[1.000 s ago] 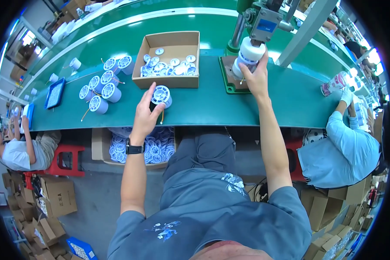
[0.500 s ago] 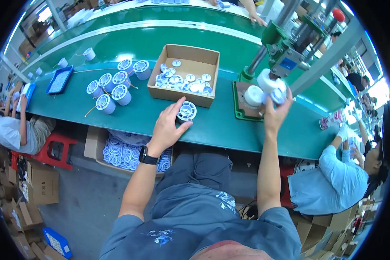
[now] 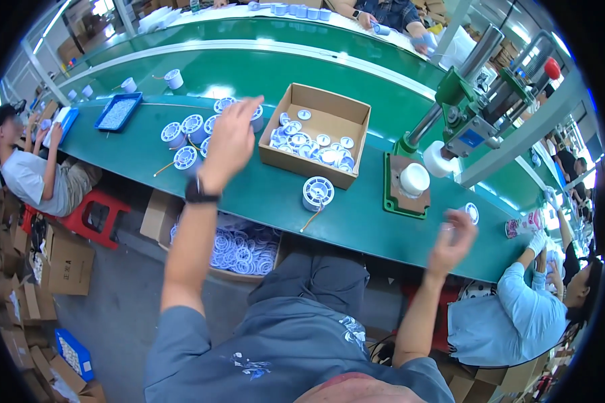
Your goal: Assembling circular electronic components using a manual press machine and organizing them into boxes.
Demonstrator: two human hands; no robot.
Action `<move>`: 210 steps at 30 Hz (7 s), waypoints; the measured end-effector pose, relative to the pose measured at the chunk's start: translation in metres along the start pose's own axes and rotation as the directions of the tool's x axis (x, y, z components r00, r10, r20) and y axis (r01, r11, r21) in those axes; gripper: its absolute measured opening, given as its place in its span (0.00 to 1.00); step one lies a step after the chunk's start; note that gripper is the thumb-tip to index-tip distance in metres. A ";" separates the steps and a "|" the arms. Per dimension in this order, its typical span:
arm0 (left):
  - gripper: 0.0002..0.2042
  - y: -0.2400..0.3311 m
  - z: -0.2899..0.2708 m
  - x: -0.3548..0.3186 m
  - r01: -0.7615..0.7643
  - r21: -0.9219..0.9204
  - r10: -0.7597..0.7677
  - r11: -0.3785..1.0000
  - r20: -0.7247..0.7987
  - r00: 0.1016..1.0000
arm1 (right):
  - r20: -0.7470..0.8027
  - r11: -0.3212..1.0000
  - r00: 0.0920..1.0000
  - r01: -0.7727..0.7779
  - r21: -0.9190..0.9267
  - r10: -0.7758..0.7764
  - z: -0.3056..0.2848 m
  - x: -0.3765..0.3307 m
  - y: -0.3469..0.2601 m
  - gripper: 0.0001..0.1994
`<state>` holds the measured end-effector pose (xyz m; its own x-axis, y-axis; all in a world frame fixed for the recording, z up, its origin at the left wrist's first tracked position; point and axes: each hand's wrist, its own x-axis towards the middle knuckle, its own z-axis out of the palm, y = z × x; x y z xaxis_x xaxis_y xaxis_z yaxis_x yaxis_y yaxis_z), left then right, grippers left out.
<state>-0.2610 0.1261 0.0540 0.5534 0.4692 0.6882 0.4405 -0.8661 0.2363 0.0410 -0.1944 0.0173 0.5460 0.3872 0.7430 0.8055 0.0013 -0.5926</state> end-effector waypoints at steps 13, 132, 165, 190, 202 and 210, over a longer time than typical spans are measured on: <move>0.29 0.002 -0.057 0.056 -0.055 0.128 0.038 0.990 0.131 0.991 | 0.497 0.995 0.867 -0.009 0.097 -0.040 0.146 -0.057 -0.101 0.28; 0.10 0.103 0.035 -0.073 0.102 -0.434 -0.091 0.895 0.046 0.995 | 0.511 0.971 0.831 0.134 0.198 -0.219 0.103 -0.016 -0.067 0.11; 0.13 0.111 0.041 -0.083 0.117 -0.479 -0.088 0.870 0.082 0.993 | 0.566 0.968 0.790 0.147 0.203 -0.238 0.100 -0.019 -0.065 0.12; 0.07 -0.013 0.112 0.080 -0.267 0.258 0.018 0.928 0.686 0.727 | 0.886 0.732 0.455 0.632 -0.254 -0.086 0.258 0.092 -0.034 0.09; 0.08 0.001 0.091 0.079 -0.193 -0.008 0.184 0.981 0.340 0.922 | 0.938 0.714 0.344 0.649 -0.263 0.032 0.252 0.103 -0.046 0.09; 0.08 0.046 0.027 0.014 0.081 -0.262 -0.086 0.962 -0.008 0.996 | 0.694 0.798 0.666 0.560 -0.221 -0.275 0.225 0.113 -0.055 0.08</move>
<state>-0.2143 0.0970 0.0560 0.5074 0.5406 0.6710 0.2830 -0.8401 0.4628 0.0064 0.0564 0.0636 -0.0182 0.8969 0.4419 0.9998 0.0145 0.0118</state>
